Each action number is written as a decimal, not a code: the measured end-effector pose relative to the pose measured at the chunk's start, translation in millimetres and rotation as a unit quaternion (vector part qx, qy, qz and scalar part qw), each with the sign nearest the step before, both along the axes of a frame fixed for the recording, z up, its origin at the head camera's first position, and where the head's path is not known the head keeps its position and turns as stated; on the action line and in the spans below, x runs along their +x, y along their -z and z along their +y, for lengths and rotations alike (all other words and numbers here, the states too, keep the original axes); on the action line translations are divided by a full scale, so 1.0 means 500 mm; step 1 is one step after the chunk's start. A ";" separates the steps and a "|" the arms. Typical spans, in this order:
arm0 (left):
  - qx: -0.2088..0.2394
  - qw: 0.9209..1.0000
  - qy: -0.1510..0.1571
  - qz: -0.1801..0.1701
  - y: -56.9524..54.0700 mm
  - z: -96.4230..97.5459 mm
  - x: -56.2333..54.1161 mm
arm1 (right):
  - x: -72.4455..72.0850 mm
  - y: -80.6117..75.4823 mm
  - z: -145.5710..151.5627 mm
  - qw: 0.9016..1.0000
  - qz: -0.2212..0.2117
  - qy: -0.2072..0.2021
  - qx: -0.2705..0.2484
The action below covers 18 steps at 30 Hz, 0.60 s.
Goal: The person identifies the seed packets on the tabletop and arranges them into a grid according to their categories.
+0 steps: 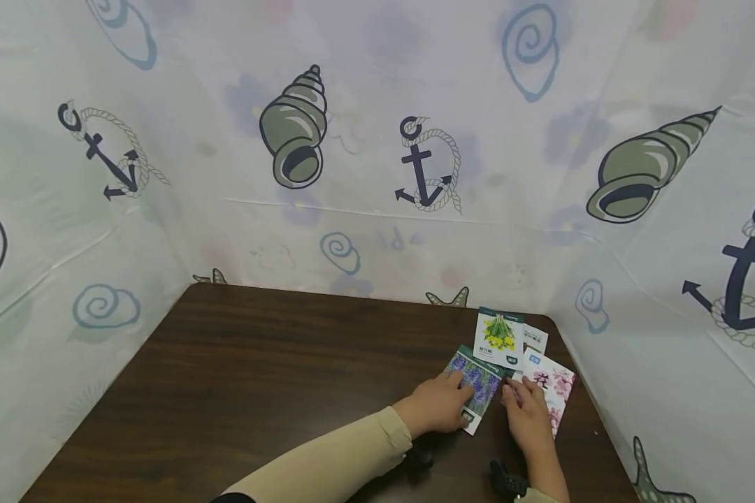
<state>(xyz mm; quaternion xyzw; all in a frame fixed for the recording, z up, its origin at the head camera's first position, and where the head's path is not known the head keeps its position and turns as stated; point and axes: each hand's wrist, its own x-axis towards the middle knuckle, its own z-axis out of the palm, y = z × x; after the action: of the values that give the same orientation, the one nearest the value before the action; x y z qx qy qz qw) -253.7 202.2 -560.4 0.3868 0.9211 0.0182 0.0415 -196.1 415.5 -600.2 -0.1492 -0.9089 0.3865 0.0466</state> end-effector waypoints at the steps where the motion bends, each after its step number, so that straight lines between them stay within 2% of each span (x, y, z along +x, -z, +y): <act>1: -0.006 1.000 0.000 0.003 0.001 0.000 0.002 | 0.001 0.001 0.000 1.000 0.004 0.001 -0.002; 5: -0.021 0.999 0.011 0.027 0.005 -0.006 0.007 | 0.000 0.002 -0.001 1.000 0.002 -0.002 -0.004; 8: -0.018 0.999 0.027 0.030 0.016 -0.011 0.000 | -0.003 0.005 0.002 1.000 0.006 -0.008 0.009; 10: -0.007 0.999 0.037 0.009 0.026 -0.013 -0.007 | -0.004 0.007 0.005 1.000 0.014 -0.012 0.022; 12: 0.005 0.999 0.039 -0.029 0.032 -0.014 -0.013 | -0.001 0.008 0.007 0.999 0.020 -0.015 0.030; 14: 0.020 0.997 0.037 -0.063 0.033 -0.021 -0.019 | -0.001 0.005 0.007 0.999 0.017 -0.018 0.033; 18: 0.045 0.993 0.027 -0.106 0.031 -0.039 -0.033 | -0.002 0.001 0.009 0.999 0.008 -0.019 0.033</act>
<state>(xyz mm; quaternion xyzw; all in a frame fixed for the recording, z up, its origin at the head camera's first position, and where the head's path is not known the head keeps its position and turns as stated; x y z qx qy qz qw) -270.3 182.9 -575.9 0.4086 0.8990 0.0996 0.1221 -197.3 419.9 -600.6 -0.1268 -0.9236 0.3580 0.0516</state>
